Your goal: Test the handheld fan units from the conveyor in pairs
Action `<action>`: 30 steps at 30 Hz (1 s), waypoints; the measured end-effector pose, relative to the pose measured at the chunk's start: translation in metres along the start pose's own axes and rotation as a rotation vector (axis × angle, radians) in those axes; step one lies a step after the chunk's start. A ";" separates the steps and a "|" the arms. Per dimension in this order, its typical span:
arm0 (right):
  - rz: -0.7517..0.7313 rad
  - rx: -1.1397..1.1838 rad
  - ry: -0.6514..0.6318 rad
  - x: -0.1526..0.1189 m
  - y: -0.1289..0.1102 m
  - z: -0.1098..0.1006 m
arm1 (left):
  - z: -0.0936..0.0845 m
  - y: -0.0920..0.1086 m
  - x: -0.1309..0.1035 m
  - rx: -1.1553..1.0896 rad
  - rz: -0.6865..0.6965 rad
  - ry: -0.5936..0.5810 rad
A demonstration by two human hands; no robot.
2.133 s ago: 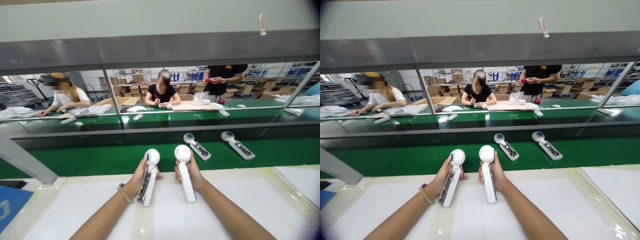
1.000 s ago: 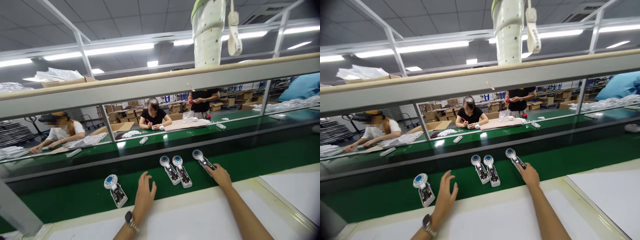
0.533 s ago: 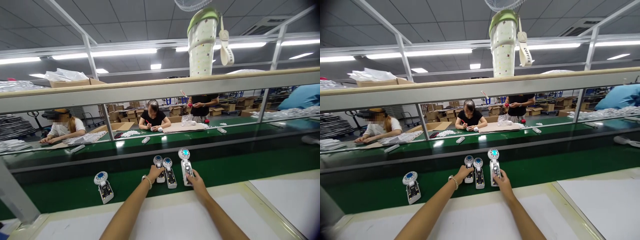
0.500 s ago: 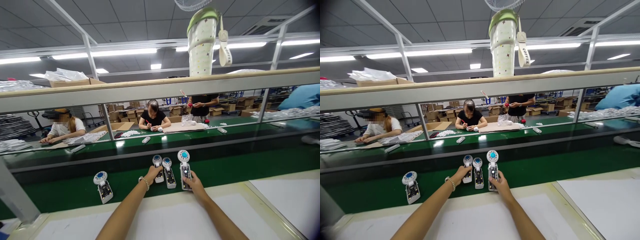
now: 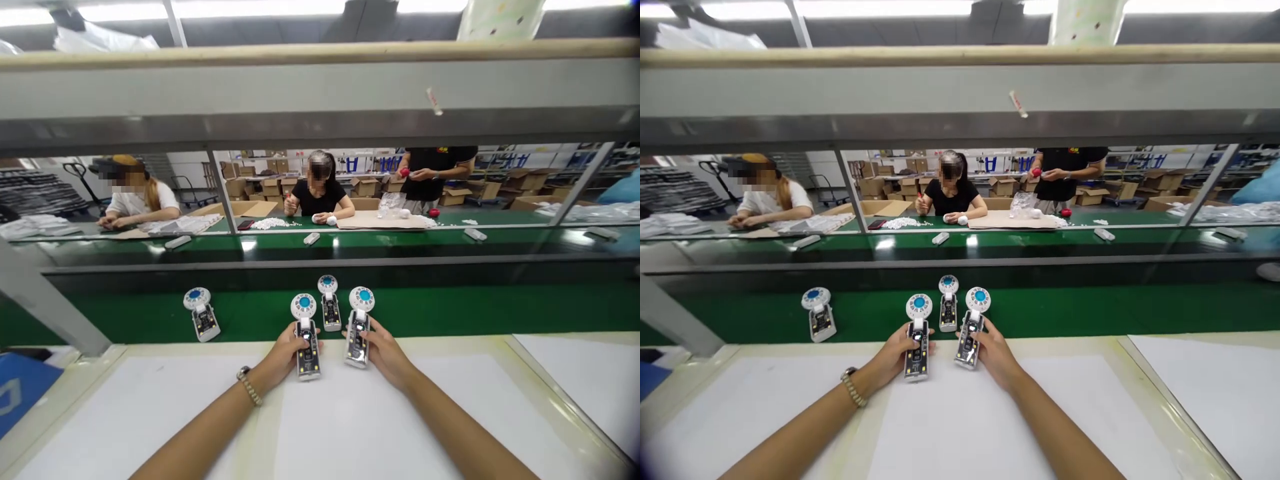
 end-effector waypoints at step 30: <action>0.134 -0.164 0.080 -0.007 0.013 -0.007 | 0.150 0.057 -0.134 1.976 1.793 -0.387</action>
Point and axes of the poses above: each hand's wrist, its own x-axis towards the middle knuckle, its own z-axis out of the palm, y = z × x, the point moved 10 cm from there along x, towards the middle knuckle, and after that the axes turned 11 degrees about y, right-handed, at the moved point
